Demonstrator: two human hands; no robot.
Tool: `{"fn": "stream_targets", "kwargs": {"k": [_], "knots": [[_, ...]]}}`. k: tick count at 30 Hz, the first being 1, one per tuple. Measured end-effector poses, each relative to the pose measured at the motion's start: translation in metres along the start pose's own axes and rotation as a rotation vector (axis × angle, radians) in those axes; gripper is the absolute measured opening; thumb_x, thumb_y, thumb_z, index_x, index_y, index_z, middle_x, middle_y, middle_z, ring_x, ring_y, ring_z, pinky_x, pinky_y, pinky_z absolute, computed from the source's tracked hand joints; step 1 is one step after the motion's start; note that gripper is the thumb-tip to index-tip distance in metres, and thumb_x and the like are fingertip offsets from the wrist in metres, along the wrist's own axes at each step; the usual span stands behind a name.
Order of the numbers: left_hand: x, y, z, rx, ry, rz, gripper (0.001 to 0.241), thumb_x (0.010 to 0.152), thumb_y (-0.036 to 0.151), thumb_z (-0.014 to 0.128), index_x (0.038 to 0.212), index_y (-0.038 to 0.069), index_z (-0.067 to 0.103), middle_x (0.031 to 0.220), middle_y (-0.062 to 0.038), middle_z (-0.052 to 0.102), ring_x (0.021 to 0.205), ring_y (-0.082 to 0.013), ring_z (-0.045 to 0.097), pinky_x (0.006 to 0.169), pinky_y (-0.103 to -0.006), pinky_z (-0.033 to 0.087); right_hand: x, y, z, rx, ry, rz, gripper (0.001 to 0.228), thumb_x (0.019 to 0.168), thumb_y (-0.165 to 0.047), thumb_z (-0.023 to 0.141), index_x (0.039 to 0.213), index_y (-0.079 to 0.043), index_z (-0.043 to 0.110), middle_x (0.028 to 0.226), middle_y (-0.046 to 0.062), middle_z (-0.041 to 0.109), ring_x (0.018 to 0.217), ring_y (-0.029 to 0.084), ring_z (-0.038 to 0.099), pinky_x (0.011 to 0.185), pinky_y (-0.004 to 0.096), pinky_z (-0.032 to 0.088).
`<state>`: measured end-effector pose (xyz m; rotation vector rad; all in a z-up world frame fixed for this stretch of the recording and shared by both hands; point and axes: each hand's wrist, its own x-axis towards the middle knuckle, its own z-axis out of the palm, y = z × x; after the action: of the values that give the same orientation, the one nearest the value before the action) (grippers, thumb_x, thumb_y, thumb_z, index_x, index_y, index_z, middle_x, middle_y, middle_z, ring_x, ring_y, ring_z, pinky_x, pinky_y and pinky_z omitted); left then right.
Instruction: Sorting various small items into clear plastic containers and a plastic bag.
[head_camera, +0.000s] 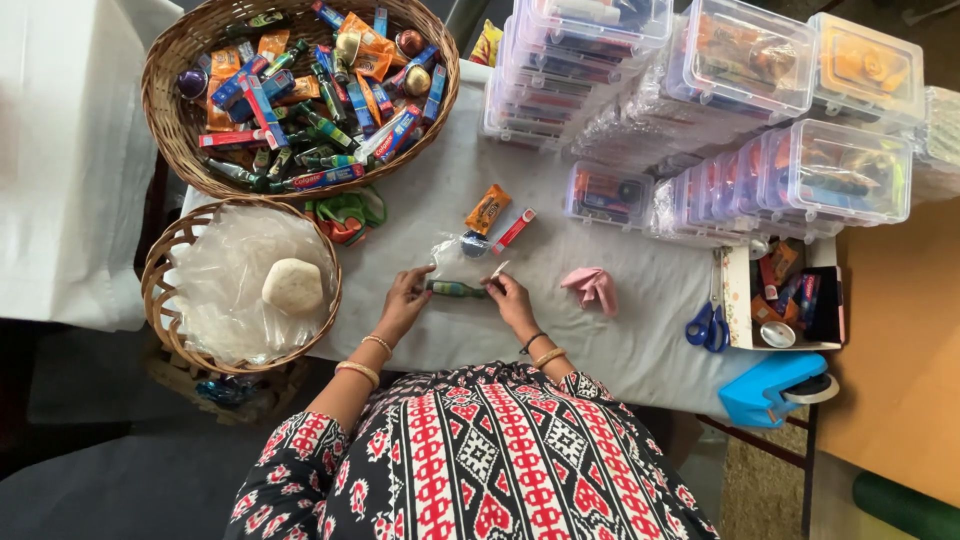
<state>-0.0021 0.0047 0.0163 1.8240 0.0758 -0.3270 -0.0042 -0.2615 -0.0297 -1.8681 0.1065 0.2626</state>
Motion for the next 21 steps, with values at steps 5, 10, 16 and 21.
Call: {"fn": "stream_targets", "kwargs": {"k": [5, 10, 16, 21], "knots": [[-0.001, -0.007, 0.0, -0.011, -0.023, -0.012, 0.055, 0.086, 0.001, 0.071, 0.136, 0.023, 0.063, 0.119, -0.006, 0.055, 0.093, -0.0168, 0.058, 0.084, -0.0287, 0.054, 0.002, -0.021, -0.012, 0.146, 0.024, 0.116, 0.014, 0.098, -0.011, 0.064, 0.111, -0.008, 0.068, 0.088, -0.003, 0.07, 0.079, 0.007, 0.065, 0.072, 0.025, 0.052], [-0.005, -0.015, -0.004, -0.07, -0.094, 0.028, 0.058, 0.088, 0.006, 0.069, 0.142, 0.023, 0.057, 0.132, -0.009, 0.05, 0.112, -0.0233, 0.058, 0.096, -0.0334, 0.054, 0.028, 0.013, -0.048, -0.222, 0.455, -0.184, 0.005, 0.109, -0.01, 0.063, 0.111, -0.01, 0.068, 0.105, 0.009, 0.071, 0.095, 0.018, 0.067, 0.087, 0.032, 0.053], [-0.006, -0.015, -0.007, -0.093, -0.176, 0.012, 0.062, 0.09, 0.014, 0.07, 0.147, 0.025, 0.051, 0.139, -0.011, 0.044, 0.124, -0.0269, 0.054, 0.107, -0.0379, 0.05, 0.061, -0.081, -0.073, -0.702, 0.251, -0.539, 0.067, 0.076, 0.006, 0.07, 0.139, -0.01, 0.054, 0.137, 0.017, 0.049, 0.123, 0.04, 0.05, 0.101, 0.05, 0.043], [-0.005, -0.02, -0.008, -0.119, -0.187, 0.009, 0.065, 0.089, 0.015, 0.071, 0.149, 0.025, 0.048, 0.139, -0.011, 0.043, 0.124, -0.0271, 0.053, 0.108, -0.0383, 0.049, 0.057, -0.097, -0.074, -0.786, 0.18, -0.331, 0.058, 0.072, 0.007, 0.072, 0.123, -0.014, 0.057, 0.127, 0.015, 0.049, 0.116, 0.041, 0.049, 0.097, 0.052, 0.043]]}}
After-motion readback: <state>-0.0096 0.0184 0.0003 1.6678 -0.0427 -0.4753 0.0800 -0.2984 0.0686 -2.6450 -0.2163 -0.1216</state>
